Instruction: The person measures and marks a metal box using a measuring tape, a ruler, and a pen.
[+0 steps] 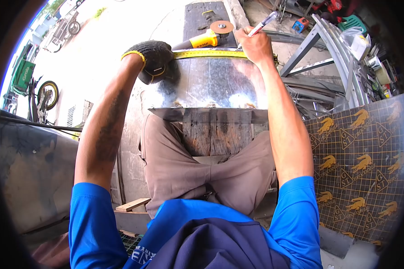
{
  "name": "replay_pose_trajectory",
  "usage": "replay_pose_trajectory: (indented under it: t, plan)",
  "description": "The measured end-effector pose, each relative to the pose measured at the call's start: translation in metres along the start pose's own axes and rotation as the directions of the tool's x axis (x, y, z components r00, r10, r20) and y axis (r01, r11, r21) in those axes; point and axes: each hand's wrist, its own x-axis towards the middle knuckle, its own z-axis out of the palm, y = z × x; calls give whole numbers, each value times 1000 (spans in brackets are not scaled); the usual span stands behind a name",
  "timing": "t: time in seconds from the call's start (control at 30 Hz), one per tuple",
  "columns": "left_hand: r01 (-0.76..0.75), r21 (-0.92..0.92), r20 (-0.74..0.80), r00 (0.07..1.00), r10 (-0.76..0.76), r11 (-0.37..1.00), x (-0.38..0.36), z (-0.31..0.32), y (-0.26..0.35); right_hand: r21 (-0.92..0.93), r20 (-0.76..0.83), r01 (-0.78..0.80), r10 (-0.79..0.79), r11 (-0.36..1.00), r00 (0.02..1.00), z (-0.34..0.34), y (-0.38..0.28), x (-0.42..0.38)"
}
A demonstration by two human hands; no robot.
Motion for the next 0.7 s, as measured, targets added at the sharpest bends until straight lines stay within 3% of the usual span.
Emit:
replay_pose_trajectory:
  t: [0.07,0.5,0.57,0.7]
  plan:
    - [69,-79,-5,998,-70,995,-2,-3,3,14,2,-14,14,1000,1000,-1,-3,-2]
    - [69,-58,-3,998,-69,996,-1,-3,3,12,-1,-8,8,1000,1000,3,3,1]
    - [55,-83,11,998,-54,995,0,-3,1,91,-67,-40,46,995,997,4,4,2]
    - [59,-48,21,998,-58,997,-5,-2,6,223,-30,-136,146,965,989,-5,-7,-3]
